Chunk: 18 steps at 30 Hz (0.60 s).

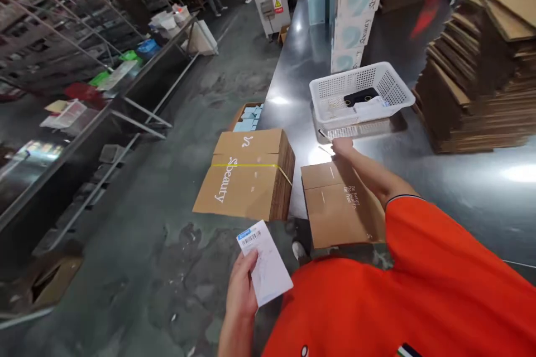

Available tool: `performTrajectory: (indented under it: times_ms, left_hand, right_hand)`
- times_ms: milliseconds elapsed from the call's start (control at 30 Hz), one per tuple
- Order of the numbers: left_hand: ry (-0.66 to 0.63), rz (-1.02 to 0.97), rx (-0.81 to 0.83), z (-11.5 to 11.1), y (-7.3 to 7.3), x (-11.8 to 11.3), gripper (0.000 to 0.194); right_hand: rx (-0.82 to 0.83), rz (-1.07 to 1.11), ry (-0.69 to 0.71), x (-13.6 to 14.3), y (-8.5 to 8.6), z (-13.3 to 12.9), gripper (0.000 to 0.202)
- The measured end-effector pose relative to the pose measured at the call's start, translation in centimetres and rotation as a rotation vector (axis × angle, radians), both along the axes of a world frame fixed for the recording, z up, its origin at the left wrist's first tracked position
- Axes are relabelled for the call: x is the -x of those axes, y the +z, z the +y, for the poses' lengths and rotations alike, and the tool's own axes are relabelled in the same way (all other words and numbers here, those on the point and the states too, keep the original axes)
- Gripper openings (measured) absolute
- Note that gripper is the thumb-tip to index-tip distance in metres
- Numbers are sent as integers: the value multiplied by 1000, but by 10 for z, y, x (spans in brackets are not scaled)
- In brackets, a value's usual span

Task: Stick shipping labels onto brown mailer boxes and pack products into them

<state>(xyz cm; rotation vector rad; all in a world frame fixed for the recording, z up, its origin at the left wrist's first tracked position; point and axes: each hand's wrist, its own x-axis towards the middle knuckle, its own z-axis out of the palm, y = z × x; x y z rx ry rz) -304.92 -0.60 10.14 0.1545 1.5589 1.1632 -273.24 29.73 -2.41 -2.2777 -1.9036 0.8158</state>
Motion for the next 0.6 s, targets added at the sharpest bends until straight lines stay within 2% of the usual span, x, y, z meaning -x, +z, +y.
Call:
performTrajectory:
  times_ms: [67, 133, 233, 300, 400, 467, 533, 600]
  left_hand:
    - [67, 20, -24, -6, -1, -6, 25]
    - [137, 41, -67, -9, -3, -13, 36]
    - [214, 62, -133, -8, -10, -18, 54]
    - [235, 76, -164, -8, -15, -18, 57]
    - [238, 82, -196, -11, -23, -17, 58]
    - [257, 20, -210, -16, -29, -14, 56]
    - [321, -102, -198, -21, -38, -7, 47]
    - [411, -204, -178, -25, -50, 1, 35]
  right_hand:
    - [-10, -39, 18, 17, 8, 0, 28]
    - [-107, -16, 104, 46, 21, -13, 30]
    - [-401, 323, 393, 98, 50, -61, 28]
    - [-469, 636, 608, 126, 73, -103, 28]
    - [-247, 854, 870, 158, 98, -151, 28]
    - [-92, 910, 946, 173, 106, -164, 21]
    - [-8, 989, 887, 185, 110, -166, 18]
    - [9, 1069, 778, 194, 114, -164, 19]
